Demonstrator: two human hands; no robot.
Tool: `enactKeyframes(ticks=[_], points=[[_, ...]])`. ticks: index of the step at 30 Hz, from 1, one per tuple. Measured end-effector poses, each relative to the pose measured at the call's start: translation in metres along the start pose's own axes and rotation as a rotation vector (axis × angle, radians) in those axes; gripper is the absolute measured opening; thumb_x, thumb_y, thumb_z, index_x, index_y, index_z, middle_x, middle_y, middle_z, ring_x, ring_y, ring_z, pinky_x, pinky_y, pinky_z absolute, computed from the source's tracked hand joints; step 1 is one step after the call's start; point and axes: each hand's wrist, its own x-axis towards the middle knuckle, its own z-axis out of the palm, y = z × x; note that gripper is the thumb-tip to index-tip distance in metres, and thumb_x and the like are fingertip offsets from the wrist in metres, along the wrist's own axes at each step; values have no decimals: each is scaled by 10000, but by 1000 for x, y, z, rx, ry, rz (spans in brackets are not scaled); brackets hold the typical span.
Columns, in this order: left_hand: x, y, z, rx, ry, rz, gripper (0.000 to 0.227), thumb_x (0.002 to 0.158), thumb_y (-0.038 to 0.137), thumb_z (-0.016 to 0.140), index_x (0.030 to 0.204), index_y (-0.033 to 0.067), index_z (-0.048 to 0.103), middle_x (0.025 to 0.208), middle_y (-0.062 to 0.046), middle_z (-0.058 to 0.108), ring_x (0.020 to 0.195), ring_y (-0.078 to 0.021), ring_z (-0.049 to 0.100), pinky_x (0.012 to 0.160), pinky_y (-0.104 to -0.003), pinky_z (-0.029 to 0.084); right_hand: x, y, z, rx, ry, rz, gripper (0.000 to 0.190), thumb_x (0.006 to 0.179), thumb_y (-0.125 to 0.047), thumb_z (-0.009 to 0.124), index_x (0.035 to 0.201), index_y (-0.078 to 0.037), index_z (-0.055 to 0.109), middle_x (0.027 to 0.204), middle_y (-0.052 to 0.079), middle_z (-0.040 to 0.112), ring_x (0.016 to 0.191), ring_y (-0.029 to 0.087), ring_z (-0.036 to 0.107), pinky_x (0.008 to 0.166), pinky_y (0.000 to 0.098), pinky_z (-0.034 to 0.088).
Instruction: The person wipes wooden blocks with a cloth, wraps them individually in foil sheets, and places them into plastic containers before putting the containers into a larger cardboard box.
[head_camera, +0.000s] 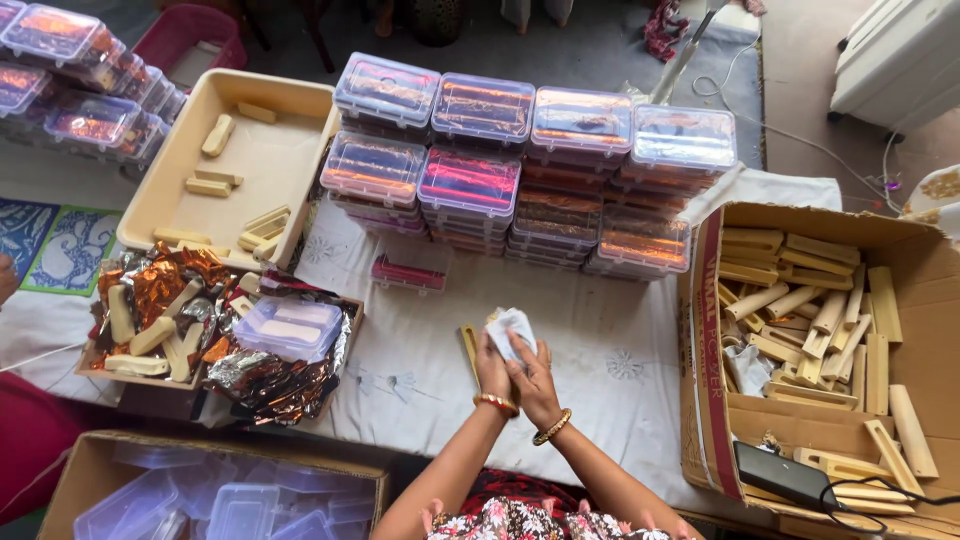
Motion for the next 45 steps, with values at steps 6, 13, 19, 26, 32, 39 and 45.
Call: enactKeyframes(ticks=[6,13,19,26,32,39,45], points=[[-59,10,26,460,-349,57,409,1106,158,470,1506,76,473,1458,-60,584,1295,-129,561,1075,-279,457,53,20,-29,109,218,1,542,987,-105,576,1513,-51,455,1328,117,450,1202,206,494,1030,325,406],[-48,40,19,862,-491,56,538,959,119,656,1406,107,358,994,-90,692,869,-172,684,788,-286,550,67,38,-46,353,494,218,292,1034,-95,569,1301,-92,685,843,-65,608,695,17,531,592,188,444],[8,34,2,190,39,-119,332,930,149,749,1216,85,593,791,-26,639,610,-132,575,512,-268,472,46,40,-38,474,463,259,316,1072,-88,598,1362,-107,722,916,-20,538,782,65,450,658,228,394],[7,41,30,-18,11,-74,333,1054,339,482,1216,80,615,1111,-27,666,978,-142,645,846,-320,558,26,26,5,-21,-35,-40,550,1018,-184,568,1534,-47,436,1489,183,506,1340,320,468,1146,399,315],[3,-23,3,185,-244,-90,393,1102,277,484,1340,-8,614,1238,-82,666,1077,-136,636,946,-318,533,70,14,-16,261,12,49,584,1059,-228,509,1587,-29,359,1544,135,470,1339,256,460,1117,369,343],[-3,24,35,477,-123,384,311,1088,231,473,1334,59,553,1245,-31,617,1129,-143,591,1002,-321,482,46,41,6,660,61,276,465,1103,-294,501,1433,25,575,1234,69,677,1063,133,587,912,305,491],[-1,56,39,708,-10,463,367,1174,245,412,1442,107,621,1207,-69,498,1046,-162,522,992,-300,467,19,29,18,188,39,96,412,1083,-235,515,1420,-11,593,1336,126,607,1249,238,529,1092,347,397]])
